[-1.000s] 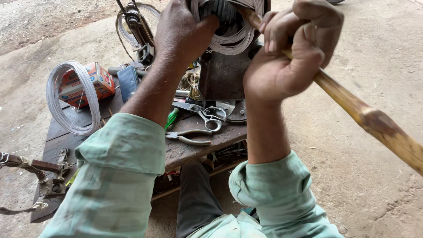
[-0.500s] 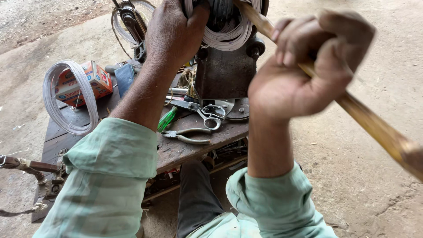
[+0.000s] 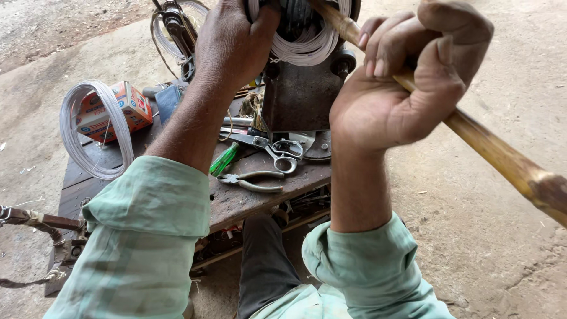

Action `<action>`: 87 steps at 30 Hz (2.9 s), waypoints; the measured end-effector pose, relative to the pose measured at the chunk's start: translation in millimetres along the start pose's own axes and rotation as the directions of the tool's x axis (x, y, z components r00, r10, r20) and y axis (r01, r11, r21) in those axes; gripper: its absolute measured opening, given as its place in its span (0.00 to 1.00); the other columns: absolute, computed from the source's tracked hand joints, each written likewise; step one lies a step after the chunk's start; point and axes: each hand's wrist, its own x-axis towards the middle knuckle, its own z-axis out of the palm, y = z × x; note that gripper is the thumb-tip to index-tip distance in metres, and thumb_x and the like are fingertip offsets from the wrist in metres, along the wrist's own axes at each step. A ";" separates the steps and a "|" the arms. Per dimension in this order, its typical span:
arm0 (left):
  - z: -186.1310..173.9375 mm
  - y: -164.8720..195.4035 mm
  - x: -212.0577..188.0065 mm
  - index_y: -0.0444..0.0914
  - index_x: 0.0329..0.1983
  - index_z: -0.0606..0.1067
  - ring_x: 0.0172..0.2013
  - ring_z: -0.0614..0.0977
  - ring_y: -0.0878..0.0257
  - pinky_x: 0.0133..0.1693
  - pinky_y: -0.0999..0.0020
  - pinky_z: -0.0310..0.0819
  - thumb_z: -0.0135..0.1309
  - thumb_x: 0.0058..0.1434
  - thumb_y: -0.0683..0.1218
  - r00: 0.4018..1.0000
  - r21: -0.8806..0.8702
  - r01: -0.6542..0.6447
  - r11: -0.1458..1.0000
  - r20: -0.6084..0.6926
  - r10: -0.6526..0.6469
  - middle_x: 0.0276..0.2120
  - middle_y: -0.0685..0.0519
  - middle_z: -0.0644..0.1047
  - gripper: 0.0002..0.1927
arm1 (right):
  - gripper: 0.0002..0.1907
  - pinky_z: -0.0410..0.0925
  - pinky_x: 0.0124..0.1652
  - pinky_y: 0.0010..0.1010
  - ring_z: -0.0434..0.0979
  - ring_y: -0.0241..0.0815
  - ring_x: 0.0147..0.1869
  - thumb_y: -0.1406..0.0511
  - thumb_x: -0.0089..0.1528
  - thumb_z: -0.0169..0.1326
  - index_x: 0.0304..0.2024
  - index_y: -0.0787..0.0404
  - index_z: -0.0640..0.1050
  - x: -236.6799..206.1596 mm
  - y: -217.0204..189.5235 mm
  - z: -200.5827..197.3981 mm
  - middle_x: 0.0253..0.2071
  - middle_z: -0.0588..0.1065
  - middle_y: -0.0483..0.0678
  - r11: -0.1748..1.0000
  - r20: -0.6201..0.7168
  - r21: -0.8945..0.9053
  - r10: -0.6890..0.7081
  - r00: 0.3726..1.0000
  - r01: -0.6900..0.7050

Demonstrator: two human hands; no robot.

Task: The person winds white wire onto a large horizontal drum spool mounted on a workbench, feeding and guiding loops of wire from a coil by hand and rotating the drum to build up the winding. They adjust the wire bundle inside the drum, use a wooden stick to help pack the wire, and finally pick up pliers to work on the wound wire.

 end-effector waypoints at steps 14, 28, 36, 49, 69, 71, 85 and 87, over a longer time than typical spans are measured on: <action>-12.8 -8.9 3.7 0.34 0.54 0.74 0.42 0.83 0.49 0.44 0.54 0.75 0.42 0.73 0.64 0.980 -0.242 -0.095 0.966 0.147 0.134 0.40 0.43 0.81 0.29 | 0.13 0.58 0.23 0.33 0.54 0.37 0.18 0.62 0.71 0.40 0.46 0.63 0.73 2.3 45.0 -14.0 0.18 0.57 0.46 0.997 0.022 0.019 0.073 0.997 -0.074; -17.9 4.1 4.2 0.30 0.60 0.71 0.47 0.81 0.56 0.49 0.59 0.76 0.44 0.73 0.63 0.965 -0.396 -0.149 0.906 0.140 0.220 0.46 0.45 0.81 0.31 | 0.10 0.60 0.28 0.31 0.56 0.37 0.22 0.63 0.69 0.45 0.46 0.63 0.74 -3.3 17.3 -3.4 0.22 0.62 0.47 0.997 -0.162 0.039 0.072 0.984 -0.067; -19.8 0.9 4.0 0.33 0.56 0.74 0.35 0.83 0.61 0.37 0.64 0.77 0.42 0.72 0.67 0.961 -0.244 0.086 0.966 0.275 -0.016 0.37 0.48 0.81 0.34 | 0.13 0.60 0.36 0.33 0.58 0.39 0.26 0.63 0.73 0.43 0.44 0.66 0.76 -16.1 21.6 -6.7 0.23 0.62 0.48 0.977 -0.290 0.177 0.164 0.943 -0.115; -21.9 -1.5 5.9 0.34 0.62 0.65 0.37 0.87 0.60 0.36 0.64 0.83 0.49 0.65 0.59 0.959 -0.348 0.108 0.931 0.285 -0.005 0.42 0.48 0.81 0.30 | 0.13 0.64 0.33 0.32 0.60 0.35 0.23 0.59 0.71 0.50 0.43 0.62 0.77 -33.1 -72.4 14.0 0.21 0.65 0.45 0.964 -0.265 0.128 0.259 0.929 -0.233; 0.7 -5.2 5.0 0.35 0.53 0.75 0.44 0.83 0.45 0.45 0.50 0.76 0.61 0.60 0.54 0.997 -0.006 -0.070 0.998 -0.039 0.070 0.42 0.41 0.82 0.23 | 0.10 0.63 0.33 0.31 0.60 0.37 0.26 0.66 0.69 0.45 0.48 0.64 0.74 -17.0 25.3 -0.1 0.27 0.65 0.48 0.998 -0.152 0.019 0.063 0.986 -0.061; 2.4 -6.3 6.5 0.35 0.53 0.75 0.44 0.83 0.43 0.45 0.49 0.75 0.61 0.60 0.54 0.995 0.033 -0.082 0.996 -0.054 0.084 0.42 0.40 0.81 0.24 | 0.11 0.63 0.33 0.30 0.59 0.36 0.26 0.66 0.68 0.44 0.46 0.65 0.74 -16.5 26.3 -0.1 0.27 0.65 0.49 0.996 -0.184 0.058 0.078 0.980 -0.068; -20.0 9.3 1.2 0.36 0.53 0.76 0.42 0.81 0.53 0.44 0.56 0.73 0.43 0.70 0.64 0.972 -0.218 0.074 0.973 0.233 -0.022 0.41 0.43 0.82 0.29 | 0.12 0.61 0.35 0.32 0.59 0.35 0.24 0.62 0.71 0.45 0.43 0.64 0.75 -21.1 -55.3 18.7 0.22 0.64 0.46 0.966 -0.176 0.156 0.234 0.956 -0.208; -17.5 6.5 1.8 0.34 0.55 0.73 0.44 0.82 0.50 0.45 0.56 0.75 0.45 0.68 0.61 0.970 -0.250 0.093 0.964 0.242 -0.031 0.42 0.41 0.81 0.27 | 0.13 0.62 0.35 0.33 0.60 0.36 0.24 0.61 0.72 0.46 0.44 0.64 0.76 -29.2 -76.6 19.4 0.23 0.65 0.47 0.959 -0.155 0.170 0.254 0.955 -0.228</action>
